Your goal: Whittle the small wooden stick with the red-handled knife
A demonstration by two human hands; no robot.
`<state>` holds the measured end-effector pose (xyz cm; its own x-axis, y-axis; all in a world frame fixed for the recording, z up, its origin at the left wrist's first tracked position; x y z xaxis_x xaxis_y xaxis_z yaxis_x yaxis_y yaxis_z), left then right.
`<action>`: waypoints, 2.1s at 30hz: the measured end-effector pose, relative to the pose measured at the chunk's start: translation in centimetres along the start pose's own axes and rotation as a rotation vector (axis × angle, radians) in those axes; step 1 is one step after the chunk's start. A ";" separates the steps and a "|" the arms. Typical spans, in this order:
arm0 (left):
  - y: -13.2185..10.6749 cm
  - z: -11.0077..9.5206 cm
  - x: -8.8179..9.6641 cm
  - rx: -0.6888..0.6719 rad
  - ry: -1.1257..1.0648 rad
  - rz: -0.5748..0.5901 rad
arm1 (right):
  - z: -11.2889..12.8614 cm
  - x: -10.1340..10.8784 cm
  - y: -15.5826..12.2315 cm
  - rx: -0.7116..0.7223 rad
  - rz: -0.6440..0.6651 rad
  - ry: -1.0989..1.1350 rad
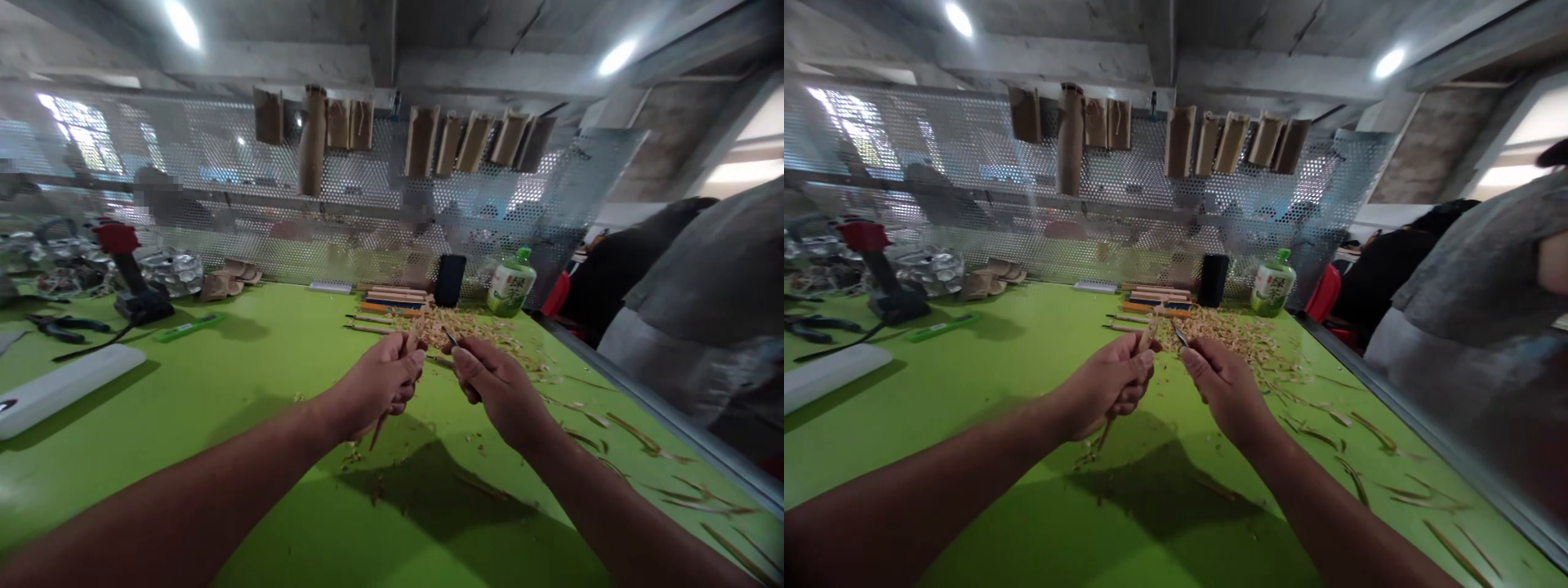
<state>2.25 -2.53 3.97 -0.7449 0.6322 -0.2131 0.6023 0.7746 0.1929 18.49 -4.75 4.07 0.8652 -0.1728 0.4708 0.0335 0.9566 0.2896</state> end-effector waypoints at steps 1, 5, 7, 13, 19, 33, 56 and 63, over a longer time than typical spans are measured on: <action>0.1 0.1 0.1 0.003 -0.012 -0.004 | 0.0 0.1 0.0 0.008 -0.021 -0.016; 0.3 0.2 0.3 -0.019 -0.065 -0.041 | 0.4 0.2 -0.3 0.098 -0.059 -0.184; 0.3 0.1 0.4 -0.028 -0.071 -0.052 | 0.6 0.0 -0.4 0.139 -0.039 -0.251; 0.2 -0.2 0.6 -0.063 -0.019 -0.071 | 0.5 -0.1 -0.4 0.171 -0.046 -0.320; 0.1 -0.4 0.5 -0.091 0.038 -0.063 | 0.3 -0.2 -0.5 0.151 -0.026 -0.371; 0.1 -0.1 0.6 -0.113 0.063 -0.046 | 0.5 0.1 -0.5 0.161 -0.028 -0.390; -0.1 -1.0 0.3 -0.280 0.642 -0.213 | 0.8 -0.4 -1.8 0.318 -0.280 -0.659; -0.5 -1.1 0.0 -0.261 0.630 -0.259 | 1.2 -0.4 -2.4 0.373 -0.383 -0.728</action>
<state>1.64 -2.89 4.96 -0.9255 0.2393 0.2934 0.3546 0.8197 0.4498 17.42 -7.25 4.23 0.2927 -0.6913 0.6606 -0.0201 0.6863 0.7271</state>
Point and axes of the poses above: each hand's wrist, its own y-axis towards the middle knuckle, its own x-axis out of the back of the hand, z = x × y, the point moved 3 cm from there along y, towards the middle knuckle, and after that the axes turned 10 degrees about -x, right-handed, at the moved point
